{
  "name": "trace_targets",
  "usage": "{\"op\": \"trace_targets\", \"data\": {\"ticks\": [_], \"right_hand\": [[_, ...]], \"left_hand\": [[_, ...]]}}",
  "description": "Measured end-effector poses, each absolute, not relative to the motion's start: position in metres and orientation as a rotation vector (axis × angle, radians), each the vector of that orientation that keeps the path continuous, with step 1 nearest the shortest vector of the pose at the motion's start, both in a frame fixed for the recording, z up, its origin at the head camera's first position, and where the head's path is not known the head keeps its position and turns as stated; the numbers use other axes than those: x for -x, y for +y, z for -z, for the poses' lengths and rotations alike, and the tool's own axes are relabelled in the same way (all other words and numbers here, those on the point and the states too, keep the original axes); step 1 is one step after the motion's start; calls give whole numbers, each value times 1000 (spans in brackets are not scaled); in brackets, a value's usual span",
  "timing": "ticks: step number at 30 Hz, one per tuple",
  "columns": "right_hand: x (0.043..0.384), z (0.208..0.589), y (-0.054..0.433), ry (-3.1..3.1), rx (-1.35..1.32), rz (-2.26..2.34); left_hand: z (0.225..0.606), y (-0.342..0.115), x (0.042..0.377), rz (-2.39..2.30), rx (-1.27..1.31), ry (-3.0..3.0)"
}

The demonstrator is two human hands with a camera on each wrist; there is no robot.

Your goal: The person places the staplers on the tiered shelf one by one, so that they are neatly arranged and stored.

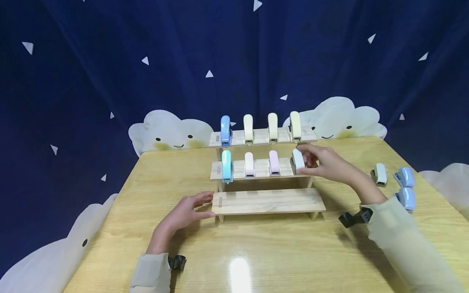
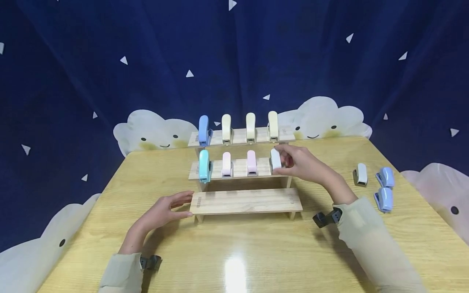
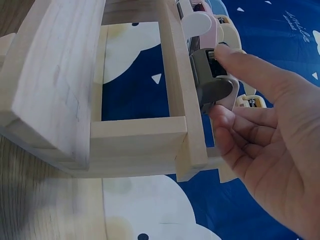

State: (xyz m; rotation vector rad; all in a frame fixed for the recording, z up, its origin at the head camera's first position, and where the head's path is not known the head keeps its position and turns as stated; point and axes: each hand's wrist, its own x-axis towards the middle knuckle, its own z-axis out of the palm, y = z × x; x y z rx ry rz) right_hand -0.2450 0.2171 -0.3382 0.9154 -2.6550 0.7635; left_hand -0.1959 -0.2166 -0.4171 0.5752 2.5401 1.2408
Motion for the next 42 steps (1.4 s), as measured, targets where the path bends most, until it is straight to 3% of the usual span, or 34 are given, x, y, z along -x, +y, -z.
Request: {"op": "trace_targets", "data": {"ticks": [15, 29, 42], "right_hand": [[209, 339, 287, -2552, -739, -654], [174, 374, 381, -2635, -477, -546], [158, 399, 432, -2716, -360, -447]], "left_hand": [[420, -215, 195, -1224, -573, 2553], [419, -215, 194, -1231, -537, 2549], [420, -216, 195, -1215, -546, 2564]]}}
